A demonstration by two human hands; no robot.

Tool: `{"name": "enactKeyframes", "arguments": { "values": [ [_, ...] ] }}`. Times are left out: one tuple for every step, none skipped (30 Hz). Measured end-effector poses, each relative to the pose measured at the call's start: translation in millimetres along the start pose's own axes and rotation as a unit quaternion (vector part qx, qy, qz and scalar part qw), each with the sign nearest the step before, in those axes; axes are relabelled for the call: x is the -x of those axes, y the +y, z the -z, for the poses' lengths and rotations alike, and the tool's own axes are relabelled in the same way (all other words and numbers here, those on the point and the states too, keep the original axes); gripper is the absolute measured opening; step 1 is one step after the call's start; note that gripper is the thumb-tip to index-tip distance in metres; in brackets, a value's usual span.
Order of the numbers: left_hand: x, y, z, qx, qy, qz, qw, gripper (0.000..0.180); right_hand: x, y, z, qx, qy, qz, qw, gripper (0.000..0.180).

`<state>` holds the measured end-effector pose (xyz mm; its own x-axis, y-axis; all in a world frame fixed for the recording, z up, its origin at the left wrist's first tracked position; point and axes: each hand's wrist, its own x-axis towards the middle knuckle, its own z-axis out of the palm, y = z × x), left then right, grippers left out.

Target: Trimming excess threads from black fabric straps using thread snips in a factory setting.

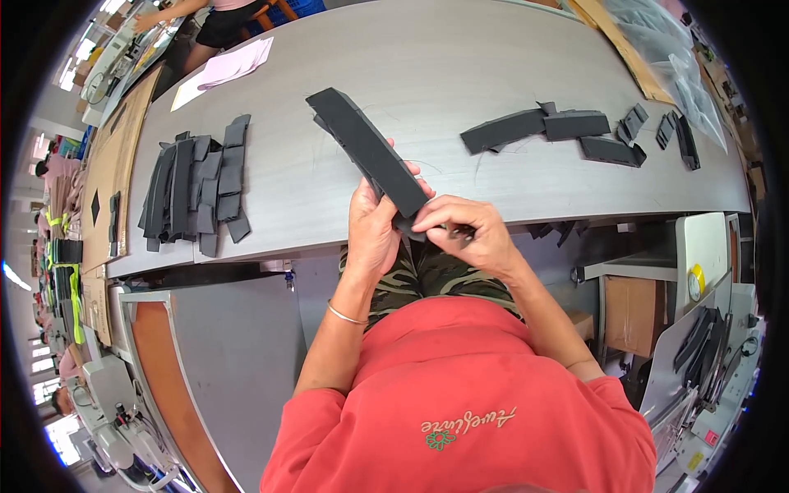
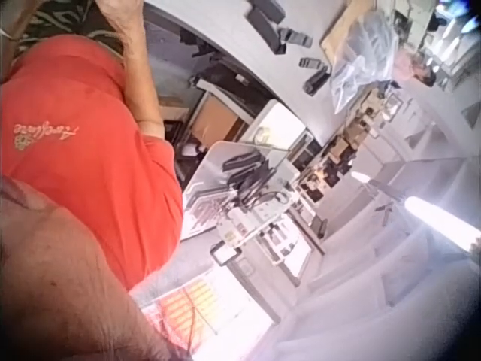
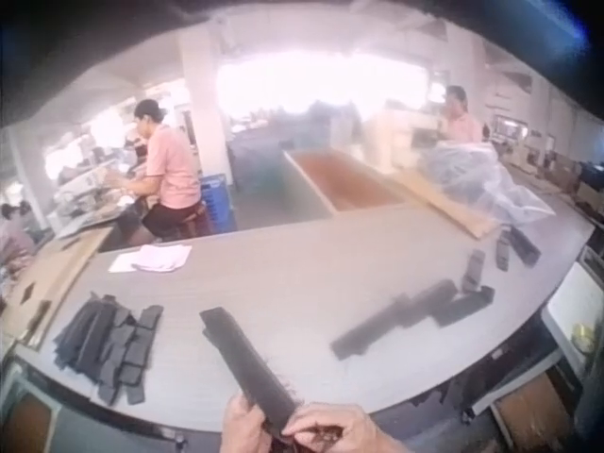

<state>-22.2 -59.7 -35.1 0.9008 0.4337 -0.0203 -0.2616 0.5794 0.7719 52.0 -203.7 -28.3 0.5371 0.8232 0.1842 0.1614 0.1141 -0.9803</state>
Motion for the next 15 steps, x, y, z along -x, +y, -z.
{"name": "enactKeyframes", "arguments": {
  "values": [
    [0.4,0.9,0.4,0.001,0.000,-0.002,1.000,0.051,1.0,-0.4,5.0,-0.012,0.007,-0.014,1.000,0.031],
    [0.5,1.8,1.0,-0.013,0.016,0.010,1.000,0.049,1.1,8.9,12.2,0.014,0.010,-0.005,1.000,0.036],
    [1.3,2.6,1.6,-0.026,0.033,0.021,0.999,0.047,1.4,11.0,13.2,0.015,0.008,-0.005,1.000,0.036],
    [1.5,1.8,3.6,-0.024,0.034,0.017,0.999,0.047,-3.4,4.3,12.6,0.073,0.048,0.021,0.996,0.039],
    [2.6,-0.5,7.3,-0.032,0.035,0.036,0.998,0.044,-7.8,-2.0,11.3,0.131,0.088,0.048,0.986,0.042],
    [4.1,-2.9,9.7,-0.040,0.036,0.055,0.997,0.041,-11.6,-6.4,9.6,0.191,0.070,0.074,0.976,0.051],
    [5.0,-5.4,8.9,-0.037,0.035,0.052,0.997,0.041,-14.7,-6.8,8.2,0.194,0.069,0.076,0.976,0.051],
    [6.2,-8.7,6.8,-0.066,0.043,0.048,0.996,0.036,-17.9,-5.9,6.9,0.233,0.060,0.094,0.966,0.050],
    [6.7,-11.3,4.0,-0.095,0.052,0.043,0.993,0.030,-20.8,-5.0,6.3,0.271,0.051,0.112,0.955,0.050],
    [8.9,-12.2,1.2,-0.087,0.046,0.044,0.994,0.026,-21.8,-4.2,4.9,0.249,0.064,0.134,0.957,0.044],
    [10.0,-8.5,1.3,-0.085,0.048,0.042,0.994,0.026,-22.6,-2.9,6.0,0.249,0.061,0.135,0.957,0.044],
    [10.3,-2.4,2.8,-0.118,-0.008,0.070,0.990,0.027,-23.5,-1.5,8.3,0.218,0.071,0.143,0.963,0.040],
    [11.3,2.6,4.1,-0.151,-0.063,0.097,0.982,0.029,-25.6,-2.4,8.8,0.185,0.080,0.151,0.968,0.036],
    [14.5,5.4,3.9,-0.151,-0.054,0.111,0.981,0.030,-27.8,-5.7,7.8,0.156,0.097,0.154,0.971,0.025],
    [19.0,9.6,2.5,-0.150,-0.051,0.108,0.981,0.030,-27.2,-12.1,7.9,0.156,0.094,0.155,0.971,0.025]
  ]
}}
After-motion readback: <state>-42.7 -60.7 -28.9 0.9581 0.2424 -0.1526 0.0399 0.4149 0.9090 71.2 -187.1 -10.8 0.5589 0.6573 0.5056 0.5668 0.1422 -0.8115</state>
